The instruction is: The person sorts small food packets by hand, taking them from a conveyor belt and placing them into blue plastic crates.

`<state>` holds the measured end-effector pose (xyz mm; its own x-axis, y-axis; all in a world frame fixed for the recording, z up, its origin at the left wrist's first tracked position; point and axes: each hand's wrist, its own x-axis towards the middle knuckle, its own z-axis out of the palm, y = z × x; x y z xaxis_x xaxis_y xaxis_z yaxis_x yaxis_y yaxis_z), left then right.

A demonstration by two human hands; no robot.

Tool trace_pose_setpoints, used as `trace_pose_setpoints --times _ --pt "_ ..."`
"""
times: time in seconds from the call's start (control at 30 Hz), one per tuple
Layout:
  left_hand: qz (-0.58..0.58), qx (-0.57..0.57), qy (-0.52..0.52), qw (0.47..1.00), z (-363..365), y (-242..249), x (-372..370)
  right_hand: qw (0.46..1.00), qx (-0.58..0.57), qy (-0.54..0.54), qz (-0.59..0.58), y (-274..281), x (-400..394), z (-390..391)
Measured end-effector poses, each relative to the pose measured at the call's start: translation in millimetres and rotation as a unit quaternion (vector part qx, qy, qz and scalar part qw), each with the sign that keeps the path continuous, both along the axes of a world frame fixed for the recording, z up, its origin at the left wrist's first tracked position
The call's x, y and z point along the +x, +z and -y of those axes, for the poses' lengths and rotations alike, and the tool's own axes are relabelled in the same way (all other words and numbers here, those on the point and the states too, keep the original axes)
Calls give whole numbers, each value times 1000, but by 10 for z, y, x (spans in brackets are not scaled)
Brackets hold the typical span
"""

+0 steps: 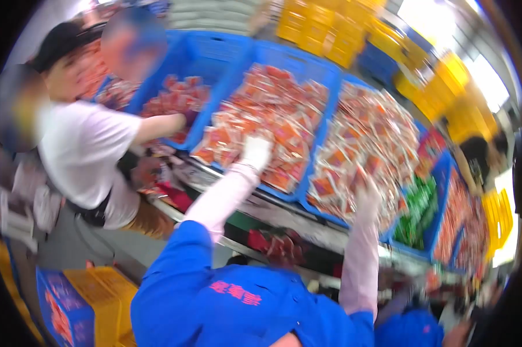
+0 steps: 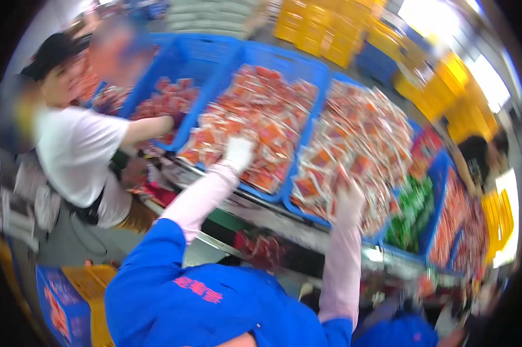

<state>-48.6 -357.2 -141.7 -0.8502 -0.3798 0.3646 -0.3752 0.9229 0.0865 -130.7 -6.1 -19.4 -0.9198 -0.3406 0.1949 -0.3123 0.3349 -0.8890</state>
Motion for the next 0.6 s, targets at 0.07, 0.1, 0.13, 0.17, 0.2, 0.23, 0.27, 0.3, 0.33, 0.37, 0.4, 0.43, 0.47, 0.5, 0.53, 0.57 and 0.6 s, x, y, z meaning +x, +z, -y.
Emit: trace_pose_setpoints --times 0.07,0.1,0.13,0.17,0.2,0.23,0.27,0.3,0.33,0.37,0.4,0.43,0.47,0.5,0.53,0.57,0.6 --pt "3 13 33 999 -37 134 31 1000 3 22 -18 -78 231 -156" --pt "-16 91 -2 996 -35 259 113 995 -52 30 81 -239 265 -338" --pt "-63 110 -16 992 -110 405 177 984 -99 19 144 -220 378 -372" --pt "-125 206 -40 970 -261 574 237 984 -94 1 149 -270 433 -428" --pt "-151 340 -87 924 -457 813 366 971 -101 -22 216 -668 303 -602" --pt "-197 388 -141 889 -773 1169 533 946 -193 -30 258 -728 390 -491" --pt "-214 370 -224 876 -1015 1325 664 911 -281 -39 300 -727 567 -331" --pt "-242 273 -257 895 -1288 1228 658 897 -301 46 321 -710 651 -241" --pt "-198 175 -315 912 -1511 1134 703 876 -319 130 339 -660 736 -160" --pt "-160 193 -314 916 -1755 1064 803 807 -390 147 418 -408 927 -4" --pt "-194 191 -315 909 -1892 1003 882 725 -455 160 491 -185 1064 98" --pt "-199 190 -313 909 -1972 945 956 887 -263 197 324 -412 981 -18" --pt "-157 235 -333 900 -1991 1027 1089 967 -50 215 124 -613 904 -120" --pt "-132 265 -357 886 -2027 959 1159 892 -235 118 367 -437 1119 -188" --pt "-106 299 -378 870 -2095 881 1242 892 -231 120 369 -408 1242 -242" --pt "-58 306 -385 869 -2149 856 1346 890 -212 114 387 -408 1348 -324" --pt "-9 310 -392 866 -2203 838 1422 887 -195 107 404 -435 1420 -416"
